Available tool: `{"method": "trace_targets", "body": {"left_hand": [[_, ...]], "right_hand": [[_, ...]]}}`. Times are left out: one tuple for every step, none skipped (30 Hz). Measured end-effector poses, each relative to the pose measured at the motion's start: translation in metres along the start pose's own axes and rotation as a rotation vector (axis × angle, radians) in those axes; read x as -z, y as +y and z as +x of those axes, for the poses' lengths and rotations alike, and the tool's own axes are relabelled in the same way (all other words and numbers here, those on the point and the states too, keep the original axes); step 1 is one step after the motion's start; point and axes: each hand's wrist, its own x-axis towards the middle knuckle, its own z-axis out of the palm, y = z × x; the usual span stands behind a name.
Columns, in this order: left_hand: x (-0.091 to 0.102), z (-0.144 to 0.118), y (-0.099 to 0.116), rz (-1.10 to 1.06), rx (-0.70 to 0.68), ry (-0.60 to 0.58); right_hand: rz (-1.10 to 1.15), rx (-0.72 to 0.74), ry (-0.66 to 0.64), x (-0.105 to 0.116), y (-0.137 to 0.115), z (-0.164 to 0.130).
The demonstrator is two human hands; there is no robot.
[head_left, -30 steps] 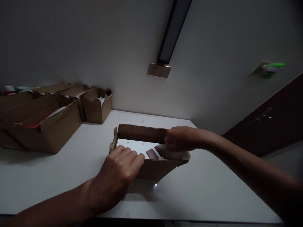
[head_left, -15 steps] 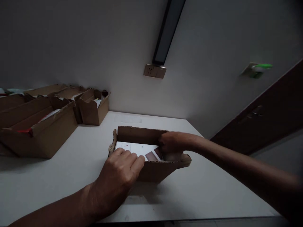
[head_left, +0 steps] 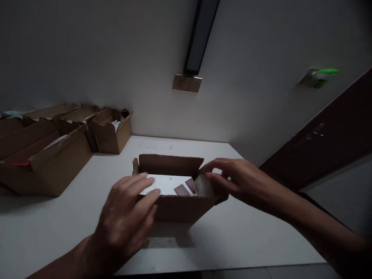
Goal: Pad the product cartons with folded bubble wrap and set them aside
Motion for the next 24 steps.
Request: {"method": "trace_targets", "body": {"left_hand": [[0.003, -0.011, -0.005, 0.014, 0.052, 0.047], [0.005, -0.024, -0.010, 0.029, 0.123, 0.070], [0.006, -0.038, -0.016, 0.036, 0.207, 0.064], [0.005, -0.052, -0.021, 0.033, 0.299, 0.027], [0.002, -0.065, -0.026, 0.017, 0.387, -0.028], [-0.003, -0.077, -0.030, -0.015, 0.465, -0.093], [-0.008, -0.085, -0.033, -0.065, 0.535, -0.157], [-0.015, -0.090, -0.035, -0.131, 0.595, -0.210], [-0.023, -0.092, -0.037, -0.202, 0.647, -0.242], [-0.031, -0.090, -0.038, -0.273, 0.695, -0.253], [-0.039, -0.086, -0.038, -0.342, 0.739, -0.246], [-0.048, -0.080, -0.037, -0.396, 0.777, -0.222], [-0.056, -0.073, -0.035, -0.433, 0.803, -0.191], [-0.063, -0.066, -0.032, -0.453, 0.815, -0.164], [-0.069, -0.059, -0.028, -0.455, 0.811, -0.142], [-0.074, -0.055, -0.023, -0.446, 0.796, -0.128], [-0.076, -0.052, -0.019, -0.423, 0.779, -0.112], [-0.075, -0.051, -0.016, -0.396, 0.766, -0.098], [-0.071, -0.052, -0.013, -0.368, 0.763, -0.084], [-0.065, -0.055, -0.013, -0.336, 0.771, -0.065], [-0.056, -0.060, -0.013, -0.298, 0.788, -0.042], [-0.045, -0.067, -0.016, -0.250, 0.813, -0.023], [-0.033, -0.074, -0.019, -0.195, 0.844, -0.008], [-0.021, -0.082, -0.024, -0.136, 0.878, 0.002]], "right_hand": [[0.082, -0.023, 0.141, -0.001, 0.011, -0.017], [0.156, -0.067, 0.266, -0.006, 0.022, -0.033], [0.219, -0.122, 0.355, -0.015, 0.033, -0.047], [0.271, -0.170, 0.415, -0.028, 0.043, -0.059], [0.322, -0.200, 0.422, -0.046, 0.049, -0.067], [0.377, -0.206, 0.396, -0.065, 0.053, -0.070], [0.429, -0.198, 0.337, -0.086, 0.053, -0.070], [0.472, -0.175, 0.275, -0.106, 0.050, -0.066], [0.506, -0.146, 0.231, -0.123, 0.045, -0.060], [0.530, -0.121, 0.211, -0.137, 0.039, -0.053], [0.546, -0.109, 0.215, -0.147, 0.034, -0.046], [0.552, -0.111, 0.235, -0.153, 0.031, -0.040], [0.551, -0.124, 0.262, -0.155, 0.030, -0.036], [0.542, -0.141, 0.282, -0.155, 0.031, -0.034], [0.527, -0.162, 0.295, -0.152, 0.034, -0.035], [0.511, -0.179, 0.307, -0.149, 0.038, -0.037], [0.500, -0.185, 0.317, -0.146, 0.042, -0.039], [0.494, -0.181, 0.326, -0.143, 0.044, -0.040], [0.493, -0.168, 0.326, -0.141, 0.045, -0.038], [0.496, -0.142, 0.319, -0.141, 0.044, -0.033], [0.501, -0.099, 0.303, -0.142, 0.041, -0.023], [0.506, -0.047, 0.281, -0.145, 0.035, -0.009], [0.515, 0.012, 0.254, -0.148, 0.026, 0.010], [0.534, 0.075, 0.223, -0.152, 0.015, 0.032]]}}
